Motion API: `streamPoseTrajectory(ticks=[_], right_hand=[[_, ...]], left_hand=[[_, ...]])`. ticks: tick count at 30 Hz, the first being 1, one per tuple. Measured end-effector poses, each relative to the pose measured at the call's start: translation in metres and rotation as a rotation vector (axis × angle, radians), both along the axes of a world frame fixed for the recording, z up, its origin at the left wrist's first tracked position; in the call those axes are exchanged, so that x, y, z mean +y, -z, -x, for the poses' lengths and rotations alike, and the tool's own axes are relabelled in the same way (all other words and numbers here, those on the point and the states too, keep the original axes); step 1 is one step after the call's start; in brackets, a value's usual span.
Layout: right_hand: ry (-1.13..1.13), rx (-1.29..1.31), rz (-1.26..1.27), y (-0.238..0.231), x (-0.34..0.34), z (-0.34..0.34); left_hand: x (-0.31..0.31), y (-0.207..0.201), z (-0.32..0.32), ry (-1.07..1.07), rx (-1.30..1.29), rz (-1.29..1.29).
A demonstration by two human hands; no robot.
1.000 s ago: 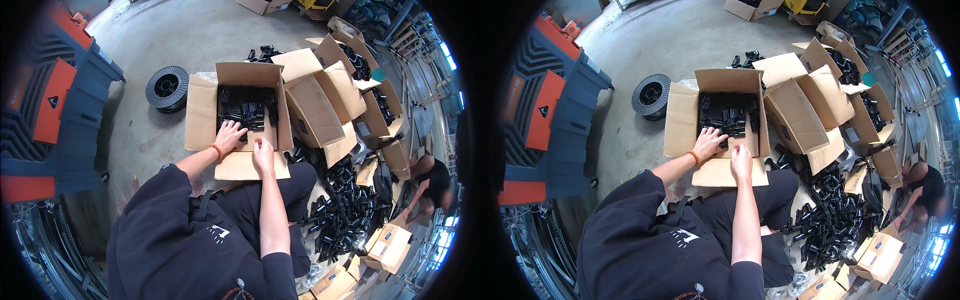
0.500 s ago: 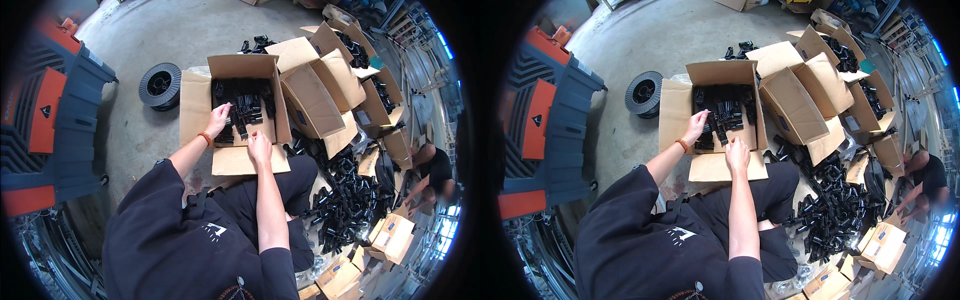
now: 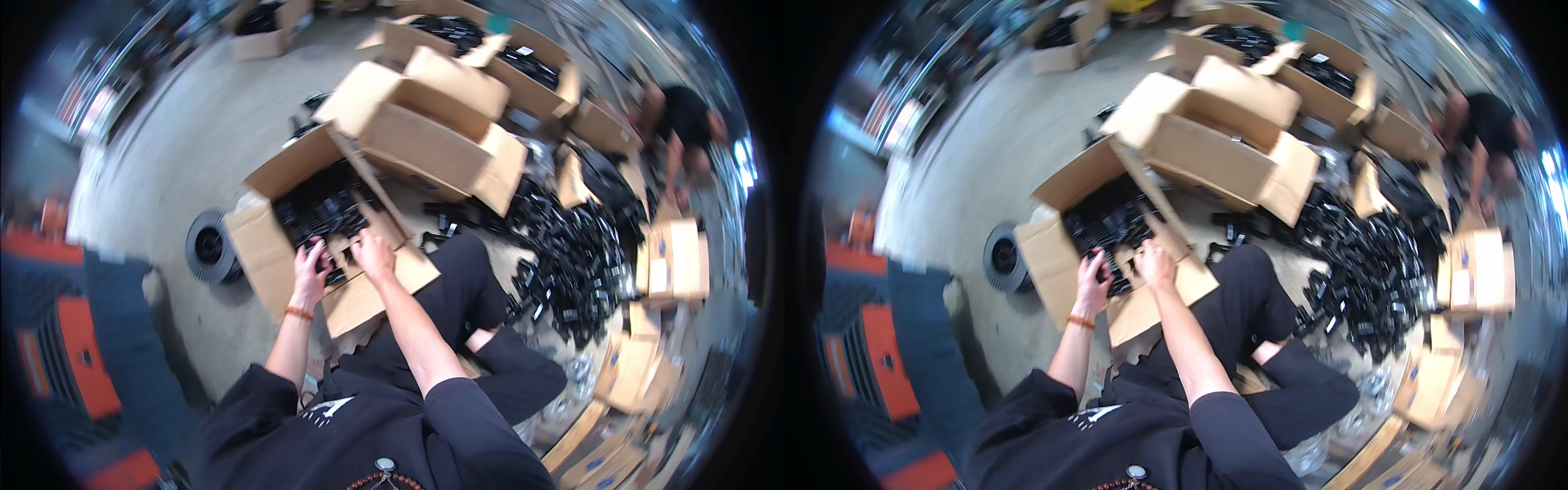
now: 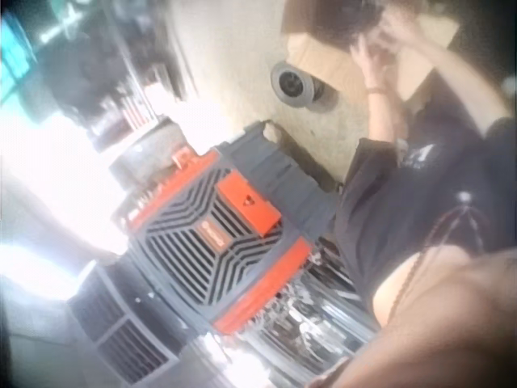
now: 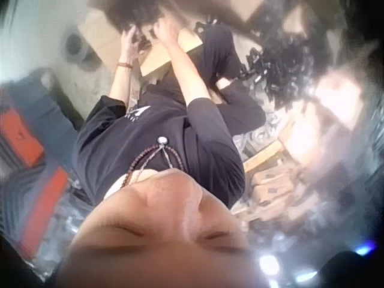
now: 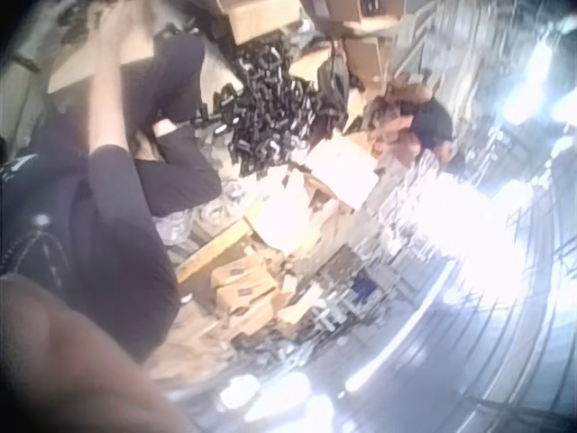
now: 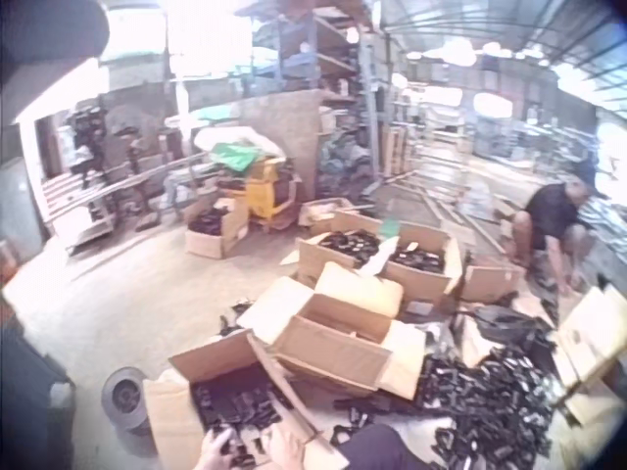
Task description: The person picks up black plastic components from one box, holds them up for inspection, and places them into different cardboard boxes or onto the floor.
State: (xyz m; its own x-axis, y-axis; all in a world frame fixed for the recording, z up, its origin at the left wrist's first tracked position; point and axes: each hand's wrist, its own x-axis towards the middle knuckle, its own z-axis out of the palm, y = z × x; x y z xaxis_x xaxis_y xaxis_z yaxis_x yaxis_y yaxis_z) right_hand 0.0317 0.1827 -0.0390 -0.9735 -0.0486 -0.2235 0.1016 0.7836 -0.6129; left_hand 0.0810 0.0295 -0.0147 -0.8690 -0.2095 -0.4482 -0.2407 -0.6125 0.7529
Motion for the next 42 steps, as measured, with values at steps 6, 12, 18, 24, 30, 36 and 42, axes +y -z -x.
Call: streamPoseTrajectory(ticks=[6,12,18,24,30,36,42], right_hand=[[0.087,0.229,0.182,-0.037,0.081,-0.016],[0.499,0.425,0.446,-0.131,0.198,-0.107],[0.886,0.363,0.598,-0.124,0.31,-0.23],[1.076,0.379,0.737,-0.099,0.359,-0.34],[0.999,0.132,1.185,-0.092,0.391,-0.391],[1.671,0.369,-0.101,0.012,0.569,-0.456],[1.375,-0.103,-0.282,0.075,0.657,-0.442]], left_hand=[[0.045,-0.043,0.014,0.305,0.214,0.281],[0.183,-0.098,0.001,0.923,0.654,0.841],[0.334,-0.103,-0.059,1.488,0.733,0.586],[0.416,-0.081,-0.135,1.943,0.742,0.679],[0.441,-0.067,-0.147,2.199,0.484,0.544],[0.435,-0.061,-0.155,2.076,-0.205,-0.086],[0.46,-0.063,-0.173,2.033,-0.247,-0.178]])
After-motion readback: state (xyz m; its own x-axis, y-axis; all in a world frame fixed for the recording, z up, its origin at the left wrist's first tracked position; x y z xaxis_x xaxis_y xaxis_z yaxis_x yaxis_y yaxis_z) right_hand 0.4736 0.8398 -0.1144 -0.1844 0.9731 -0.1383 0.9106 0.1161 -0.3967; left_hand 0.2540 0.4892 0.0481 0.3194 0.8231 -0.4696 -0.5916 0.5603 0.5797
